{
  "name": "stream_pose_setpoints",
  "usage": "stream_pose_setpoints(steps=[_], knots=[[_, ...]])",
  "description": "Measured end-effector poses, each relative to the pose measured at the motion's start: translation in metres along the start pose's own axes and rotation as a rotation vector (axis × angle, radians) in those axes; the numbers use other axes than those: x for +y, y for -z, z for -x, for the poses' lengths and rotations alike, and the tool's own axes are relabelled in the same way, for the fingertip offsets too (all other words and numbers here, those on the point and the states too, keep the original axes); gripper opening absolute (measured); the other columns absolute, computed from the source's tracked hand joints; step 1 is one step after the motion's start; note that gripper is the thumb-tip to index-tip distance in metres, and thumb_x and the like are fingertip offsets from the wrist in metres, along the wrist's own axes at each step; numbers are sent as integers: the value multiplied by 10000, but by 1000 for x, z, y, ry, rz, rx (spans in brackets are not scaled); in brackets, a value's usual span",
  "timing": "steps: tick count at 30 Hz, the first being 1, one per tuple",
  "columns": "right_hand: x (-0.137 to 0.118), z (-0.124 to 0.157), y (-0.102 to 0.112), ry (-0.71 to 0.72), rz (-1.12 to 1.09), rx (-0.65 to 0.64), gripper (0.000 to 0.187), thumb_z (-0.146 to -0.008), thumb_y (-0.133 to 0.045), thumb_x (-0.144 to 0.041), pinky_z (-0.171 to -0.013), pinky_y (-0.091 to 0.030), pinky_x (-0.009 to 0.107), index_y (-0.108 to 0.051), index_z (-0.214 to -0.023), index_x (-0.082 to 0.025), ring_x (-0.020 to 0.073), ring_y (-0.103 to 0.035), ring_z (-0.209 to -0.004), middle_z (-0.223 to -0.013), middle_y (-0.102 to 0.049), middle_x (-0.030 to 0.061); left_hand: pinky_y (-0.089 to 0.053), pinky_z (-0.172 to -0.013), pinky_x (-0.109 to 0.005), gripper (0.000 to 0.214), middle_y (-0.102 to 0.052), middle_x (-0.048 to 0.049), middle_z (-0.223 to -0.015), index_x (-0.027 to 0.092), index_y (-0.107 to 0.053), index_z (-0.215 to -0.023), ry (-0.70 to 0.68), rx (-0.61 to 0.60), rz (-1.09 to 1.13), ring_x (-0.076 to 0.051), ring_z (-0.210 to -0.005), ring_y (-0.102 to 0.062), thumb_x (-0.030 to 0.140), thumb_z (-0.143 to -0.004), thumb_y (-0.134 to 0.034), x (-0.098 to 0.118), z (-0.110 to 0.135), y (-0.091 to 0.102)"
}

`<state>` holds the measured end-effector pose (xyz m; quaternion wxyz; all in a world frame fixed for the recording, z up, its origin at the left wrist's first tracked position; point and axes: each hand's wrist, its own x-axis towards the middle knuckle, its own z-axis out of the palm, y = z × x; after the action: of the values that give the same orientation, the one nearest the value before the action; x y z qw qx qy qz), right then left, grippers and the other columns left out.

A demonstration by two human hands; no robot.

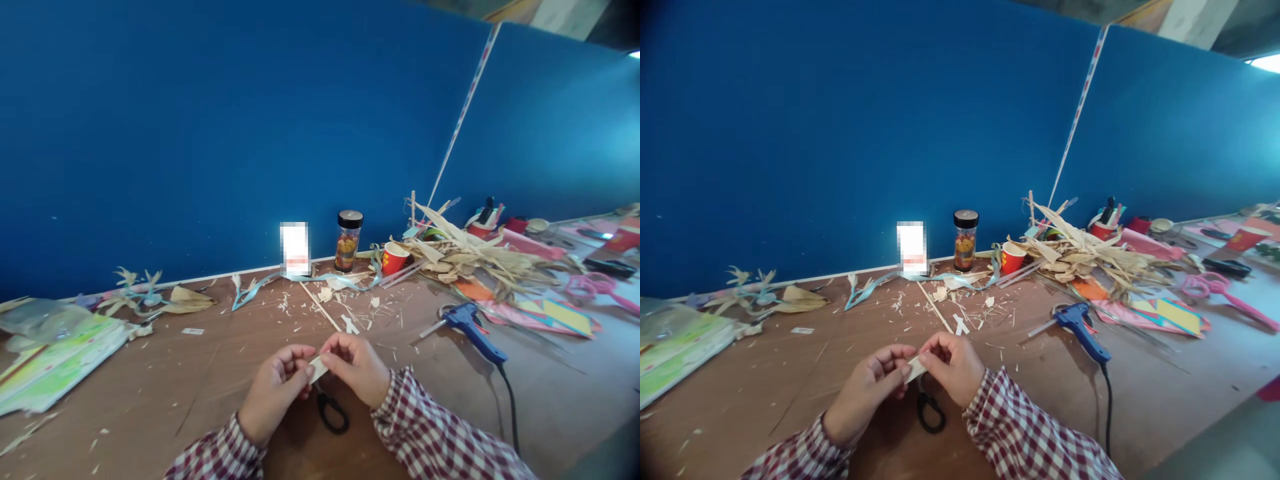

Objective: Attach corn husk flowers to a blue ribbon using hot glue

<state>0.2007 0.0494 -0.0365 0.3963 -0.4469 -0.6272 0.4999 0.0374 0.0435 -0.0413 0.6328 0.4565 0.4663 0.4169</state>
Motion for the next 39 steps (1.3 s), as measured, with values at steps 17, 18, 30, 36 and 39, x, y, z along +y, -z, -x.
stream_pose_setpoints(steps=[17, 18, 30, 36, 39], knots=[[1, 1, -2, -14, 45, 171, 164, -759, -528, -305, -483, -383, 191, -574, -744, -149, 86, -486, -519, -567, -540, -19, -489, -743, -278, 235, -696, -88, -857, 185, -692, -847, -216, 94, -163, -216, -799, -634, 221, -614, -688, 2, 6, -4], [0, 2, -3, -3, 44, 158, 158, -767, -518, -301, -485, -387, 191, -573, -762, -153, 88, -492, -522, -569, -540, -19, -489, -737, -273, 169, -702, -86, -836, 186, -709, -779, -233, 116, -217, -215, -784, -636, 234, -619, -685, 0, 5, -3], [-4, 6, -7, 203, 62, 98, 144, -763, -548, -187, -665, -475, 233, -644, -870, -200, 128, -610, -728, -813, -664, 15, -509, -693, -283, 128, -714, -63, -789, 212, -726, -723, -260, 255, -281, -216, -738, -643, 274, -616, -693, -1, 4, 3], [2, 2, -7, 136, 26, 156, 113, -754, -581, -251, -635, -477, 237, -661, -773, -173, 133, -603, -679, -730, -668, 19, -502, -693, -266, 144, -712, -59, -800, 210, -724, -760, -219, 178, -294, -201, -747, -639, 292, -665, -652, 3, 4, 1], [4, 1, -7, 78, -16, 144, 121, -746, -590, -261, -620, -477, 235, -639, -805, -167, 130, -594, -662, -722, -657, 16, -492, -690, -246, 150, -703, -66, -828, 187, -722, -748, -198, 160, -224, -190, -763, -628, 292, -669, -650, -1, 1, 1]])
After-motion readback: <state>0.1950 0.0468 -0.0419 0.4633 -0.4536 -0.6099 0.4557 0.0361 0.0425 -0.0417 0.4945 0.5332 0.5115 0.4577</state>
